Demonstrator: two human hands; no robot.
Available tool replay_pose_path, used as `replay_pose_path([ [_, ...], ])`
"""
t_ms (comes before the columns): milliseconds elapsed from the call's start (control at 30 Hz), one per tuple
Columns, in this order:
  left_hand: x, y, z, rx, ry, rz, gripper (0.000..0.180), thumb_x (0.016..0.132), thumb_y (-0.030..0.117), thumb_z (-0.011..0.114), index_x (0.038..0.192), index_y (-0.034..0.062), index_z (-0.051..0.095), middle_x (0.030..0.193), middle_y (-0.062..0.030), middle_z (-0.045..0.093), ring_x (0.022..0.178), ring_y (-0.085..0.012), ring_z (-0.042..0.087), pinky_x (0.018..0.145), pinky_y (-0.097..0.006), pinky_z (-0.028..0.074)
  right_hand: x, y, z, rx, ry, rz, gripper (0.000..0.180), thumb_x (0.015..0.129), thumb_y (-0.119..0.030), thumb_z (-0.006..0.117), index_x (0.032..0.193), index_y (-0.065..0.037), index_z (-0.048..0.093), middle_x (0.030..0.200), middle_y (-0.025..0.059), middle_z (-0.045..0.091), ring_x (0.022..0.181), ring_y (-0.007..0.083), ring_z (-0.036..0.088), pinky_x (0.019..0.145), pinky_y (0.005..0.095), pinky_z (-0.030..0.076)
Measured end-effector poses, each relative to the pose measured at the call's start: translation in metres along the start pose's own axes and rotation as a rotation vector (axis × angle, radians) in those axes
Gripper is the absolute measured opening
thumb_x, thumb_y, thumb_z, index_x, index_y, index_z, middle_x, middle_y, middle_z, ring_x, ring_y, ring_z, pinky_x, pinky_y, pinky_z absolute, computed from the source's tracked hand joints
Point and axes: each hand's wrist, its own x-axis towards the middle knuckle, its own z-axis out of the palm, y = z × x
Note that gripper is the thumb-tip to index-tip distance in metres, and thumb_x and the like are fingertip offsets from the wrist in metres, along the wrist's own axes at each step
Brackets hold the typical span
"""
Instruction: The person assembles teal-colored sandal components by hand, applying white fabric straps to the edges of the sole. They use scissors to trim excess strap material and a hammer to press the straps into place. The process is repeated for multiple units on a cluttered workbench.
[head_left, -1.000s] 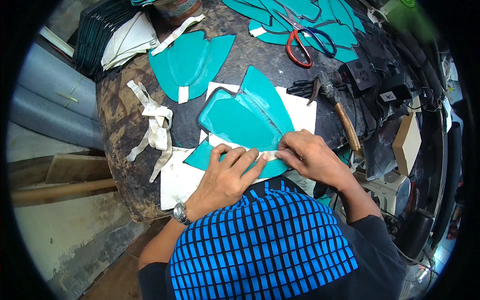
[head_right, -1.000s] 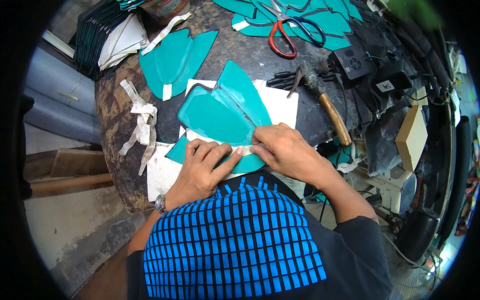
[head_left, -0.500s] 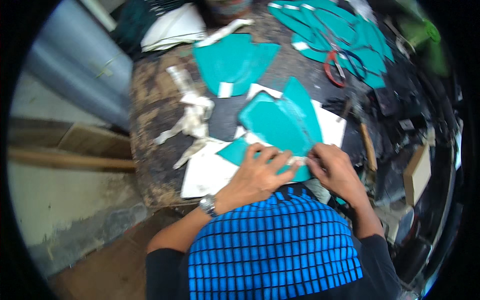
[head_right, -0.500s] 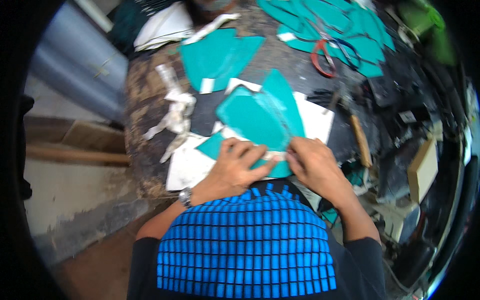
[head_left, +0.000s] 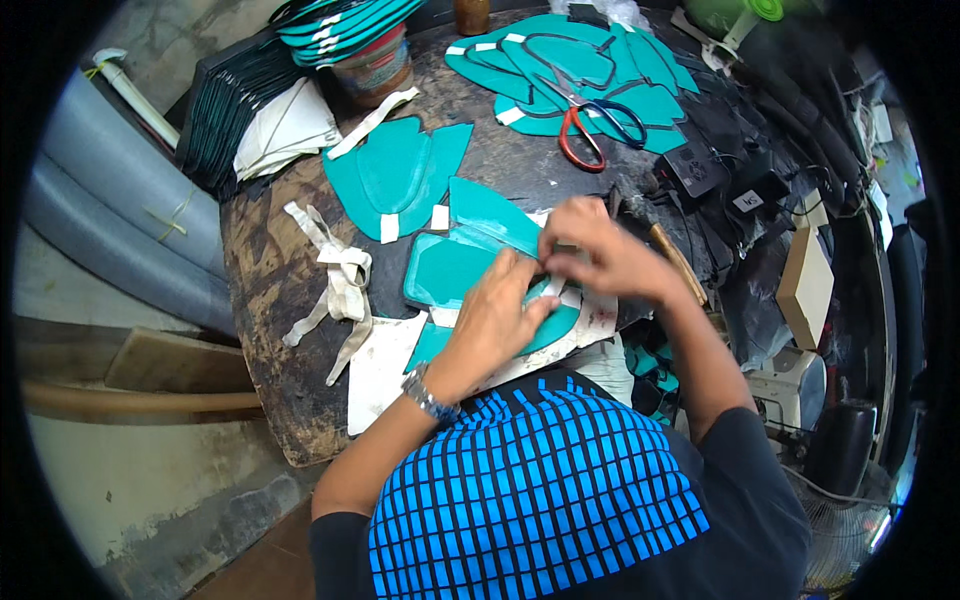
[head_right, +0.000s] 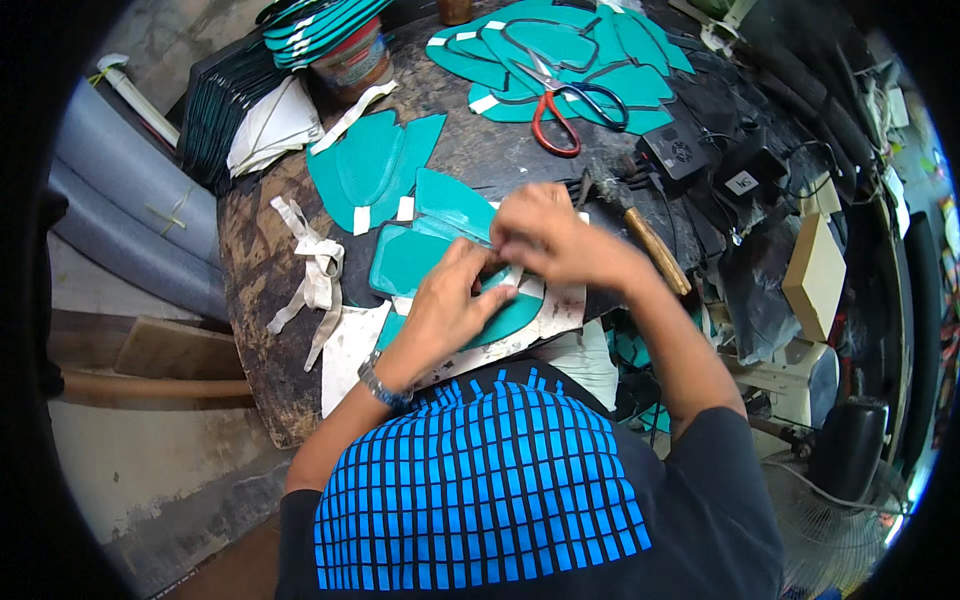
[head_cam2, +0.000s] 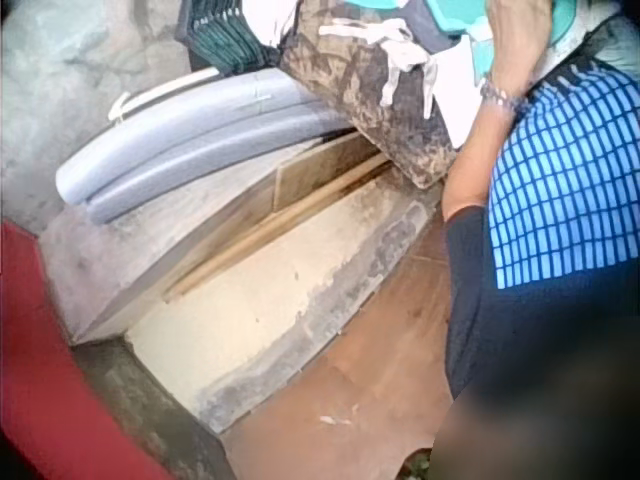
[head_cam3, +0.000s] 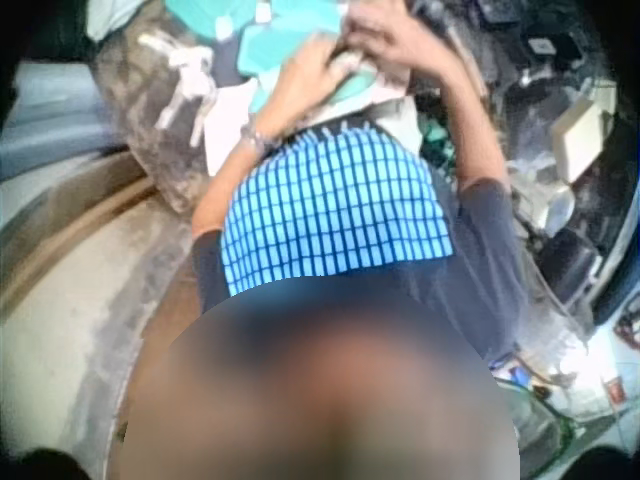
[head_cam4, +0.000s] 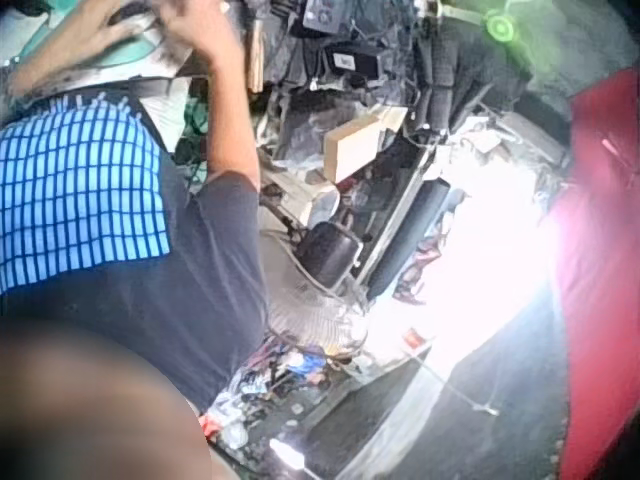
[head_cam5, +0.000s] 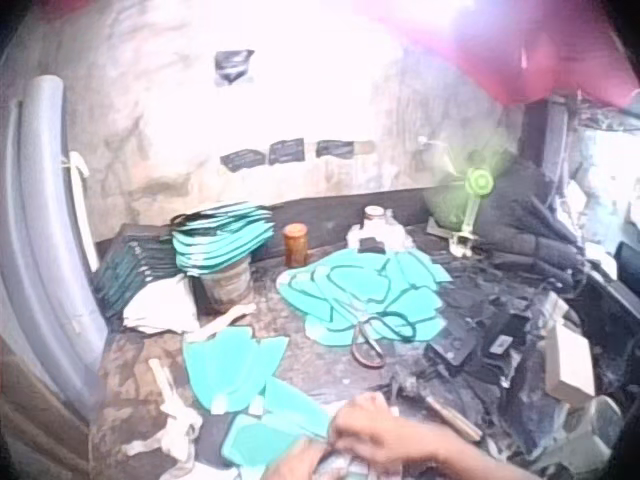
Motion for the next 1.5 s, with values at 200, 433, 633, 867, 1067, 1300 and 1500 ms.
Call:
replay_pose_path([
  [200,0.029,-0.003,-0.003,-0.004,-0.195,-0.167,0.016,0.088,0.019,0.070,0.092,0.0032,0.073,0.089,-0.0147,0.061,0.085,-0.0339,0.062,0.076,-0.042,0.050,0.057,0.106,-0.059,-0.578,0.192,0.749,0.057,0.085,-0.025,0.074,0.134,-0.007,0.051,0.132,0.0299,0.050,0.124,0.0472,0.051,0.104,0.0522,0.045],
  [433,0.046,0.006,0.000,0.217,-0.210,-0.021,0.025,0.088,0.024,0.071,0.102,0.0029,0.074,0.090,-0.0141,0.064,0.082,-0.0289,0.064,0.074,-0.039,0.050,0.065,0.145,-0.066,-0.459,0.170,0.758,0.066,0.079,-0.022,0.074,0.137,-0.009,0.043,0.133,0.0334,0.052,0.120,0.0492,0.056,0.100,0.0513,0.049],
  [633,0.069,0.002,0.007,0.086,-0.385,-0.019,0.022,0.086,0.020,0.074,0.097,0.0013,0.069,0.087,-0.0108,0.063,0.084,-0.0239,0.064,0.075,-0.037,0.050,0.052,0.106,-0.090,-0.090,0.470,0.727,0.062,0.083,-0.020,0.074,0.138,-0.007,0.049,0.098,0.0167,0.065,0.088,0.0296,0.067,0.075,0.0390,0.054],
  [867,0.074,-0.024,-0.013,-0.440,-0.560,-0.249,0.012,0.089,0.008,0.073,0.093,0.0009,0.064,0.087,0.0003,0.064,0.080,-0.0076,0.059,0.073,-0.025,0.048,-0.041,-0.037,-0.077,0.092,0.453,0.487,0.057,0.080,-0.022,0.085,0.129,-0.007,0.059,0.092,0.0002,0.057,0.085,0.0067,0.053,0.074,0.0238,0.045],
  [1067,0.071,-0.025,-0.017,-0.623,-0.541,-0.253,0.013,0.088,0.010,0.075,0.088,0.0020,0.064,0.083,0.0008,0.065,0.077,-0.0073,0.059,0.070,-0.025,0.049,-0.102,-0.096,-0.042,-0.127,0.073,0.719,0.070,0.077,-0.041,0.084,0.129,-0.005,0.056,0.119,0.0172,0.063,0.105,0.0372,0.066,0.090,0.0438,0.053],
  [1300,0.071,-0.026,-0.022,-0.599,-0.613,-0.264,0.027,0.089,0.013,0.076,0.110,-0.0009,0.066,0.093,0.0002,0.067,0.087,-0.0070,0.061,0.082,-0.025,0.050,-0.117,-0.101,-0.023,-0.407,-0.108,0.748,0.074,0.082,-0.042,0.074,0.147,-0.017,0.050,0.104,0.0122,0.057,0.090,0.0317,0.063,0.079,0.0447,0.051],
  [1500,0.067,-0.022,-0.019,-0.605,-0.585,-0.274,0.021,0.090,0.013,0.076,0.105,0.0009,0.066,0.092,0.0006,0.067,0.086,-0.0070,0.061,0.080,-0.025,0.051,-0.110,-0.091,-0.015,-0.468,-0.164,0.684,0.073,0.083,-0.036,0.072,0.150,-0.020,0.048,0.102,0.0111,0.060,0.088,0.0305,0.065,0.074,0.0420,0.051],
])
